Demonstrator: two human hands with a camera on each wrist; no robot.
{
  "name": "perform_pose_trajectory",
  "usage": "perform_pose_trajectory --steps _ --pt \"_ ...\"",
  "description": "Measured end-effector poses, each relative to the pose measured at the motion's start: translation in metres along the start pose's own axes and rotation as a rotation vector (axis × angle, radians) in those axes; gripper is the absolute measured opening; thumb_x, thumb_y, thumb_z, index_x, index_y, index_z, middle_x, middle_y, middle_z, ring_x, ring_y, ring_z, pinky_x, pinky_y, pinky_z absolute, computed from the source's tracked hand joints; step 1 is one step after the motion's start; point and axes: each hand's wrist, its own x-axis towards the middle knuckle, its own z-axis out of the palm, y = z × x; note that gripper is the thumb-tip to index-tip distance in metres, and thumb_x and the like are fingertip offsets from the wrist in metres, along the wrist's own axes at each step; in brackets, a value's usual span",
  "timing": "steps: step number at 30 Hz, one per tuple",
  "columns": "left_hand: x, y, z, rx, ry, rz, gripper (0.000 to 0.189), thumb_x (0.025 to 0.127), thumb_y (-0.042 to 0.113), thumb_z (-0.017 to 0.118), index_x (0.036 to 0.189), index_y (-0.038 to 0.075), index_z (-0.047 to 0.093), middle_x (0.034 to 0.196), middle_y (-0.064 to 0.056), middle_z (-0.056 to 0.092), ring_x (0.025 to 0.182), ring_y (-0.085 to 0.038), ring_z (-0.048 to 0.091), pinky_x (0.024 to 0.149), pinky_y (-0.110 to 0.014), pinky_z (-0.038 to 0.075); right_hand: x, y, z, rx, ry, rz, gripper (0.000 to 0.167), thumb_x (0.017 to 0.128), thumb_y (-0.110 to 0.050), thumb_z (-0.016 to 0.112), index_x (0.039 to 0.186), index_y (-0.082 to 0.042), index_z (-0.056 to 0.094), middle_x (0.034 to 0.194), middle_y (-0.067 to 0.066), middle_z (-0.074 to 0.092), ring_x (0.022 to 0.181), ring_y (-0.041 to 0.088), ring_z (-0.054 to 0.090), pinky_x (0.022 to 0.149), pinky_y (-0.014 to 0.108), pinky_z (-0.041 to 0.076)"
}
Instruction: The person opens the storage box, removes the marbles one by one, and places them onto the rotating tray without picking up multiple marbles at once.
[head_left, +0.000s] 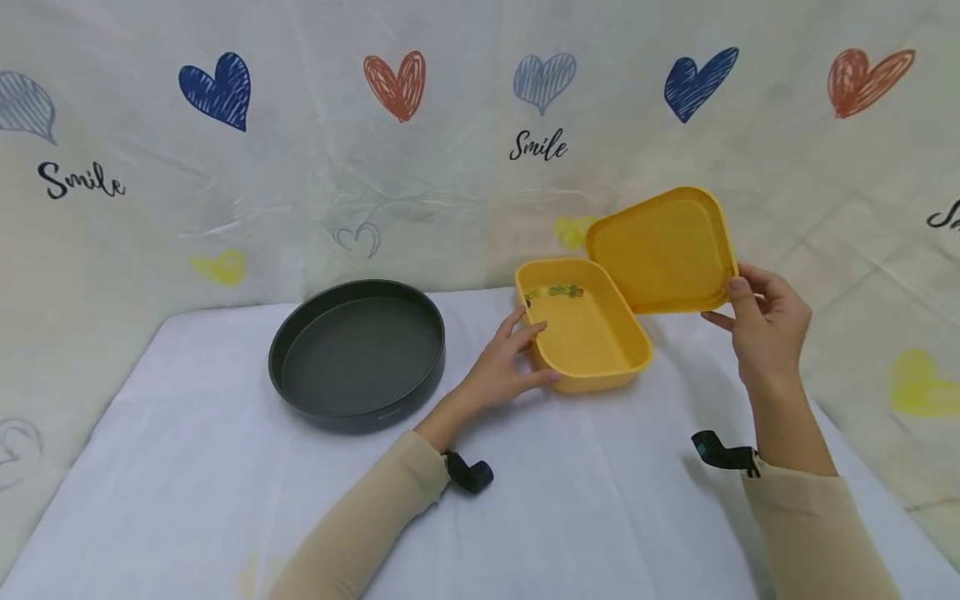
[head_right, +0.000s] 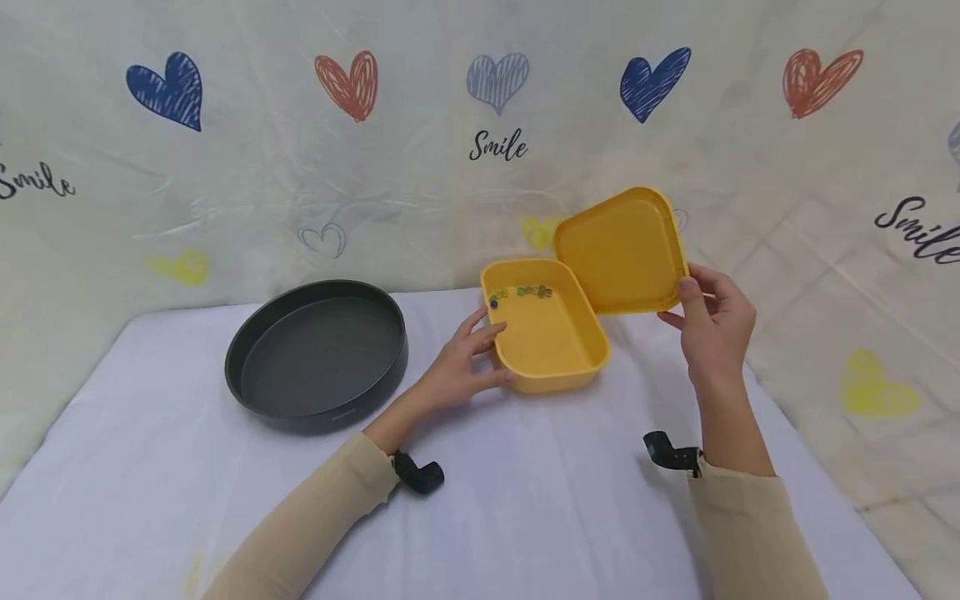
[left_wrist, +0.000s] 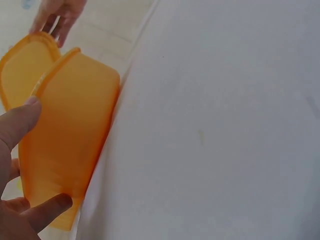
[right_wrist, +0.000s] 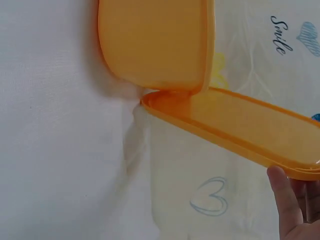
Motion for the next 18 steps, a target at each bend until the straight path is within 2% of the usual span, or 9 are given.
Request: perform_pose_trajectory --steps 4,6,11,18 --pt "0.001 0.0 0.001 0.002 -0.001 0.003 0.081 0.084 0.046 0.079 0.151 0.018 0.044 0.167 -0.006 0.01 0.14 -0.023 0.045 0.116 -0.045 0.034 0.001 0.003 -0.008 0.088 0.011 0.11 0.05 0.088 -0.029 0.071 0.132 -0.008 0.06 0.119 0.001 0.055 0.102 0.016 0.067 0.065 0.028 0.059" --pt "0.001 0.0 0.001 0.005 -0.004 0.002 0.08 0.084 0.045 0.079 0.151 0.018 0.044 0.167 -0.006 0.01 0.139 -0.022 0.046 0.116 -0.044 0.034 0.001 0.006 -0.013 0.125 0.026 0.169 0.052 0.087 -0.029 0.071 0.134 -0.01 0.058 0.12 0.001 0.054 0.103 0.016 0.067 0.067 0.03 0.059" --pt "0.0 0.0 0.0 0.01 0.001 -0.009 0.081 0.084 0.046 0.079 0.151 0.018 0.044 0.167 -0.007 0.011 0.148 -0.029 0.031 0.115 -0.047 0.034 -0.002 0.014 -0.024 0.317 0.028 0.295 0.053 0.088 -0.018 0.073 0.137 -0.011 0.053 0.124 0.003 0.053 0.103 0.018 0.069 0.073 0.034 0.06" --pt "0.0 -0.001 -0.003 0.015 0.016 -0.012 0.082 0.084 0.047 0.079 0.152 0.018 0.043 0.167 -0.007 0.01 0.149 -0.032 0.027 0.115 -0.048 0.034 -0.009 0.025 -0.034 0.618 0.06 0.527 0.042 0.092 -0.006 0.068 0.131 -0.018 0.057 0.13 -0.003 0.055 0.114 0.019 0.064 0.086 0.04 0.058"
